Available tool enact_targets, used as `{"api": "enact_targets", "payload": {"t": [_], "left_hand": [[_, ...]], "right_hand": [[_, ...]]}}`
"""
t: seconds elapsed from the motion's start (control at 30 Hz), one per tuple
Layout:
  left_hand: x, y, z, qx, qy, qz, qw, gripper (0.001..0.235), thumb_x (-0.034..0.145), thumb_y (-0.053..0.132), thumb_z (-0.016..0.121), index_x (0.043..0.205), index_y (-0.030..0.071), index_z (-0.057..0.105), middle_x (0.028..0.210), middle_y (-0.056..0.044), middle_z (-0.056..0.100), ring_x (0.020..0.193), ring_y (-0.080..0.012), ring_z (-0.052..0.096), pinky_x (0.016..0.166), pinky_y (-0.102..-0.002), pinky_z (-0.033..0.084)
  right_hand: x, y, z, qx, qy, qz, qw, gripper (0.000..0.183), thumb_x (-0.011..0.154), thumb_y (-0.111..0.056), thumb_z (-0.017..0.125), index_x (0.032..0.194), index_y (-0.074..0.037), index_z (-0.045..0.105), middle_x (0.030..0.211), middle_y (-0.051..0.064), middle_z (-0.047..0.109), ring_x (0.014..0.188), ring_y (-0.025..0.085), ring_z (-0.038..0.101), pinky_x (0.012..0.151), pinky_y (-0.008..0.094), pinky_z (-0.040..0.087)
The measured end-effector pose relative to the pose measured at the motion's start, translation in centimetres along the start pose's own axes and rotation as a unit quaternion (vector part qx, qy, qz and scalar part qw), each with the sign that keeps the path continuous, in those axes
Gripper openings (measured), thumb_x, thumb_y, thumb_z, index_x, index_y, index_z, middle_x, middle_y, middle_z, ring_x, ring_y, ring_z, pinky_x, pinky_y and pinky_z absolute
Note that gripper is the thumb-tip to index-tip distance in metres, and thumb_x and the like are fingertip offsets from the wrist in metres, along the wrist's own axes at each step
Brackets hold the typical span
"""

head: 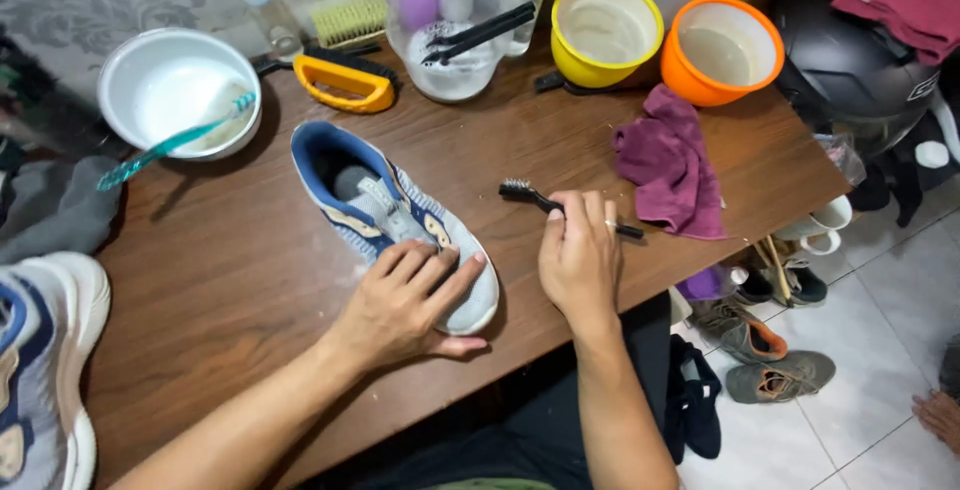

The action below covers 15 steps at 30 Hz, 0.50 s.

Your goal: The person cleans a blue and white sneaker on a wooden table using a small brush and a purple cloth. They scrub the shoe's upper and sole, then wipe it with the cloth.

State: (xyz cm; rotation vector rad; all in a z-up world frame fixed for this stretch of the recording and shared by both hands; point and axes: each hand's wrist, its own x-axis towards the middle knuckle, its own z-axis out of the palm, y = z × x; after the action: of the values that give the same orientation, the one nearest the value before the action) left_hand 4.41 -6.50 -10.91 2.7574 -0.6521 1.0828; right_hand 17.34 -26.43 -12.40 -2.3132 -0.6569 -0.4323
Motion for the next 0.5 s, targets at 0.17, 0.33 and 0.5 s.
{"api": "enact_targets", "payload": {"t": [0.17, 0.33, 0.5], "left_hand": [[-0.4, 1.9, -1.1, 0.106, 0.022, 0.025, 0.994, 0.083, 0.095, 0.078, 0.034, 0.132, 0.012, 0.067, 0.112, -0.014, 0.068, 0.107, -0.0284, 0.065, 0.106, -0.047, 0.046], [0.2, 7.0, -5.0, 0.116, -0.053, 0.055, 0.990, 0.084, 0.101, 0.079, 0.032, 0.140, 0.011, 0.063, 0.134, -0.015, 0.066, 0.128, -0.0288, 0.058, 0.112, -0.051, 0.037], [0.1, 13.8, -6.6, -0.169, -0.039, 0.106, 0.979, 0.032, 0.109, 0.025, 0.050, 0.121, 0.002, 0.068, 0.106, -0.017, 0.070, 0.091, -0.0309, 0.066, 0.092, -0.046, 0.051]], "right_hand": [[-0.4, 0.4, -0.2, -0.042, 0.004, -0.017, 0.999, 0.011, 0.094, -0.012, 0.054, 0.102, -0.011, 0.063, 0.088, 0.014, 0.057, 0.088, 0.041, 0.058, 0.077, 0.051, 0.050], [-0.7, 1.0, 0.0, -0.017, -0.033, 0.016, 0.999, 0.020, 0.096, -0.012, 0.045, 0.107, -0.007, 0.061, 0.102, 0.016, 0.060, 0.094, 0.040, 0.053, 0.079, 0.055, 0.044], [-0.9, 0.9, 0.2, -0.036, -0.038, 0.016, 0.999, 0.021, 0.097, -0.013, 0.045, 0.109, -0.008, 0.061, 0.103, 0.016, 0.061, 0.098, 0.039, 0.054, 0.081, 0.056, 0.045]]}}
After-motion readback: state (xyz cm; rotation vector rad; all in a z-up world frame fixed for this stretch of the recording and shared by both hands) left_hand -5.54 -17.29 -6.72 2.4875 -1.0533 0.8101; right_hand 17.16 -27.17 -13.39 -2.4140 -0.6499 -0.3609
